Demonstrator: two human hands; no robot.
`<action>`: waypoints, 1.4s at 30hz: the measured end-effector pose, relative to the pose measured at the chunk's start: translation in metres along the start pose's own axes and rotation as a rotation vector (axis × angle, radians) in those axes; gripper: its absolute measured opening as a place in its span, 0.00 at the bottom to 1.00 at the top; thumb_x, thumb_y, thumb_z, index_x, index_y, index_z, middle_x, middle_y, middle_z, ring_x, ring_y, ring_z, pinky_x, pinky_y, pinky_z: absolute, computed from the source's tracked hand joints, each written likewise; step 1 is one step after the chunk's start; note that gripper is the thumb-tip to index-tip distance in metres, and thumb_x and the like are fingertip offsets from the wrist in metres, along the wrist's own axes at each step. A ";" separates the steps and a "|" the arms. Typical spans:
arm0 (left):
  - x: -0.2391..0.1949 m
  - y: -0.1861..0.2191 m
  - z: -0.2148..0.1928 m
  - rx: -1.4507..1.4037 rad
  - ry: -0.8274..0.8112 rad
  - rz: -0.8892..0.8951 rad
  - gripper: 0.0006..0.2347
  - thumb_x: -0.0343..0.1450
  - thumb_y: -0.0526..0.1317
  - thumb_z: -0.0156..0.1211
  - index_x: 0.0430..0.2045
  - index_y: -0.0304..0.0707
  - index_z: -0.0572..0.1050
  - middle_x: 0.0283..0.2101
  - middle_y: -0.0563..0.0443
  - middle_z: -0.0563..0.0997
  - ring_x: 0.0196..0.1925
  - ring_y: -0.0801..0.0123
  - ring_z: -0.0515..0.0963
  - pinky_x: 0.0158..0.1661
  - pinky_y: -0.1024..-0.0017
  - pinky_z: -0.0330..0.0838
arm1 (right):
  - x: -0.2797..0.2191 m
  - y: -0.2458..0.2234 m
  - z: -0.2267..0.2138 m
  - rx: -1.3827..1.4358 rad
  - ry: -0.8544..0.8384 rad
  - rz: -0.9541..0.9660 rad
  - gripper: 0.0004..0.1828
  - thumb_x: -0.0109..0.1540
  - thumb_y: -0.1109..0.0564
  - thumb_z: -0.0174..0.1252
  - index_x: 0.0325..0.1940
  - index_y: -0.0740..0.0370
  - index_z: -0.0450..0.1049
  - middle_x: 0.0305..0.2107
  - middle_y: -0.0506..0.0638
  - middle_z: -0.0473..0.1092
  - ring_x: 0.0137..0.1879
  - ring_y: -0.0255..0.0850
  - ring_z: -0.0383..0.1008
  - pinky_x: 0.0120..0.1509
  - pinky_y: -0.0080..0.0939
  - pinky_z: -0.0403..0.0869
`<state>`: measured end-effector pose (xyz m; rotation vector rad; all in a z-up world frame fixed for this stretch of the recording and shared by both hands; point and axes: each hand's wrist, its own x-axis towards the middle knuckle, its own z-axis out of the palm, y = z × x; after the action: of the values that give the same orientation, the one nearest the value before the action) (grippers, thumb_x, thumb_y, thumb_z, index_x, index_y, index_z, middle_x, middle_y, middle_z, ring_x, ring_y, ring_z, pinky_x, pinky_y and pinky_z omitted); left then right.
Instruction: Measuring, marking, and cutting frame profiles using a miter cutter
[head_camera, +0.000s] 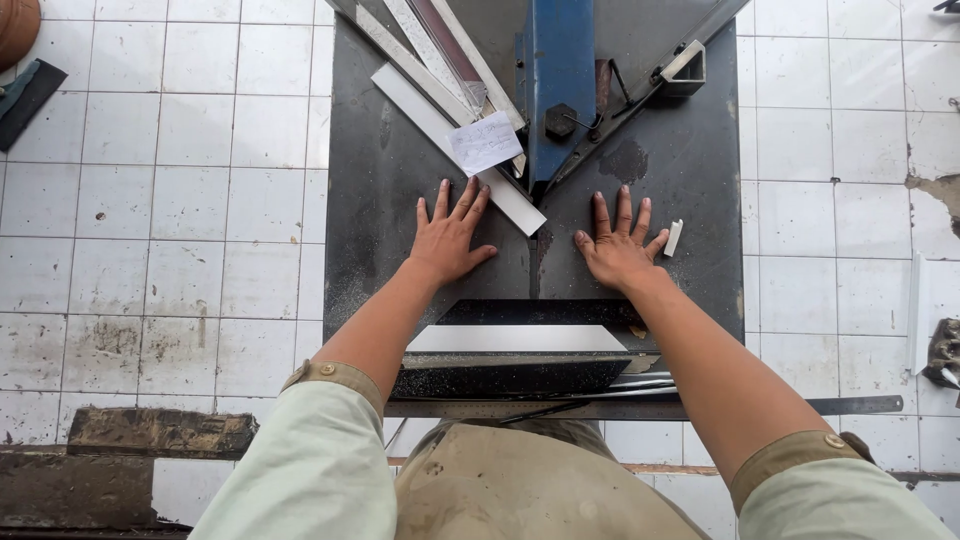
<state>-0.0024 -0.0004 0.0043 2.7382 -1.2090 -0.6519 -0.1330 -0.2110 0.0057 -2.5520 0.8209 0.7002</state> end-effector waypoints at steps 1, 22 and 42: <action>-0.001 0.003 -0.002 -0.003 -0.002 0.000 0.37 0.62 0.56 0.52 0.62 0.55 0.39 0.66 0.57 0.38 0.66 0.48 0.38 0.58 0.41 0.37 | 0.002 0.004 0.003 -0.003 -0.002 0.002 0.33 0.62 0.36 0.29 0.67 0.43 0.30 0.64 0.53 0.22 0.67 0.59 0.15 0.59 0.77 0.27; -0.003 0.011 -0.005 0.041 -0.043 -0.019 0.33 0.64 0.52 0.52 0.61 0.60 0.41 0.66 0.62 0.39 0.65 0.46 0.41 0.56 0.38 0.44 | 0.010 0.009 0.007 -0.003 -0.009 -0.007 0.34 0.61 0.34 0.28 0.67 0.41 0.27 0.63 0.52 0.18 0.65 0.59 0.12 0.59 0.76 0.27; 0.062 0.005 -0.032 0.080 -0.164 -0.136 0.33 0.60 0.46 0.45 0.61 0.64 0.40 0.66 0.62 0.36 0.66 0.47 0.35 0.57 0.38 0.31 | 0.068 0.002 -0.017 0.005 0.038 -0.005 0.34 0.61 0.34 0.28 0.67 0.39 0.27 0.63 0.50 0.18 0.65 0.57 0.12 0.59 0.76 0.26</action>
<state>0.0451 -0.0517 0.0129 2.9035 -1.1077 -0.8767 -0.0803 -0.2507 -0.0188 -2.5698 0.8270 0.6486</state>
